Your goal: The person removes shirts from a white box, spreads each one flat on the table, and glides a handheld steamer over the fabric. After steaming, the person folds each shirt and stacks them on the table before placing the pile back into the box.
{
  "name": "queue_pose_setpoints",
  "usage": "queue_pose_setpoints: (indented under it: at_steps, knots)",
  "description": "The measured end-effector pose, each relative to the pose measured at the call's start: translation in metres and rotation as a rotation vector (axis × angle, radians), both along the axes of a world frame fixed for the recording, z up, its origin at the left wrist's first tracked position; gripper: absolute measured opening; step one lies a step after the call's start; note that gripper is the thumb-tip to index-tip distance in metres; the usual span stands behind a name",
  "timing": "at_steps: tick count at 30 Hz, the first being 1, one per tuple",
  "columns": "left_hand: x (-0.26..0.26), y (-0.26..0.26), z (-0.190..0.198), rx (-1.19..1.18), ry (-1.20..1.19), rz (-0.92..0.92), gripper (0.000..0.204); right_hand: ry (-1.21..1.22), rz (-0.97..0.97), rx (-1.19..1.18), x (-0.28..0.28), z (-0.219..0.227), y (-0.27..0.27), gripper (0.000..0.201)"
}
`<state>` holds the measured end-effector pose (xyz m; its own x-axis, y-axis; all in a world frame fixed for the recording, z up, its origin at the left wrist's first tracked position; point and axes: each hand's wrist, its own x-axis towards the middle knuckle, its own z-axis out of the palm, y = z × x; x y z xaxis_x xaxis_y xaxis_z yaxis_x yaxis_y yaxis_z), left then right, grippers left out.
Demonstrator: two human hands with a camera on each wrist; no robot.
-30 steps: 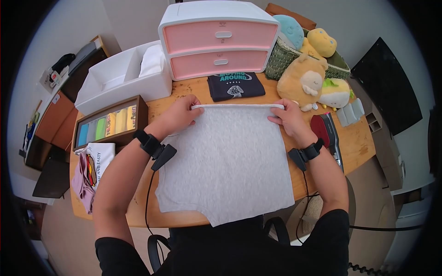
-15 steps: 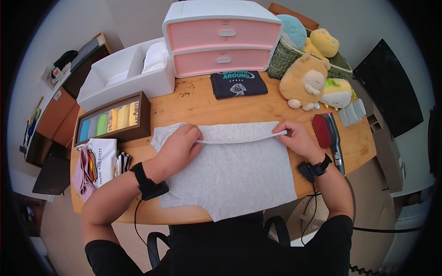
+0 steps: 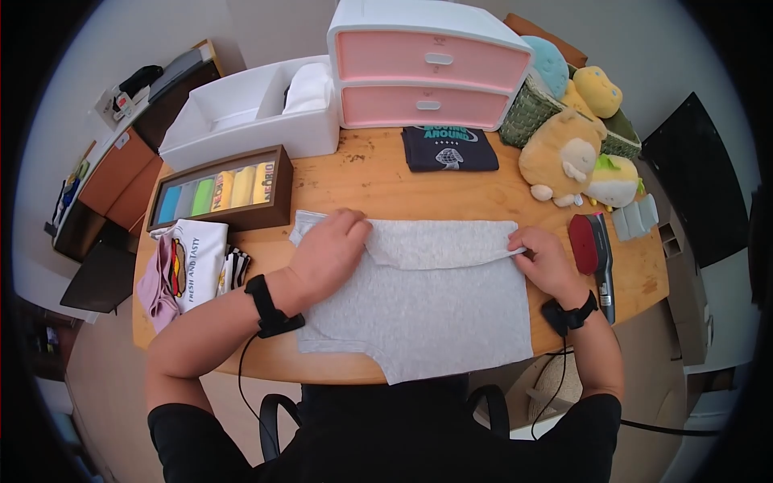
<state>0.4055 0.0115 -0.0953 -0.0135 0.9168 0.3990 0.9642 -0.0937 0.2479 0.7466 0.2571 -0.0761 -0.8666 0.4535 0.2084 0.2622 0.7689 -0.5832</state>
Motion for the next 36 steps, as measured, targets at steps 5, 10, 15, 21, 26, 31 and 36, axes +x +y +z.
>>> queue_pose_setpoints:
  at_steps: [5, 10, 15, 21, 26, 31, 36]
  knots:
    - [-0.029, 0.002, 0.0, -0.26, 0.113, 0.192, 0.026, 0.002, 0.049, 0.091, 0.0, 0.007, -0.003, 0.02]
    - [-0.029, -0.008, 0.006, -0.237, 0.191, 0.173, 0.019, -0.001, 0.056, 0.091, 0.005, 0.002, 0.002, 0.019]
    - [-0.029, -0.015, 0.016, -0.265, 0.306, 0.191, 0.015, 0.009, 0.076, 0.206, 0.004, 0.004, -0.004, 0.02]
    - [-0.024, -0.017, 0.008, -0.354, 0.411, 0.26, 0.016, -0.088, 0.159, 0.263, 0.01, 0.017, -0.001, 0.016]
    - [-0.015, -0.005, 0.031, -0.31, 0.353, 0.225, 0.014, -0.063, -0.097, 0.222, -0.004, 0.025, -0.004, 0.009]
    - [0.001, 0.021, 0.025, -0.214, 0.114, 0.122, 0.013, -0.032, -0.109, 0.235, -0.031, 0.004, 0.01, 0.011]
    - [-0.012, 0.029, 0.006, -0.256, 0.016, 0.048, 0.012, -0.183, -0.136, 0.18, -0.039, -0.004, 0.03, 0.014]
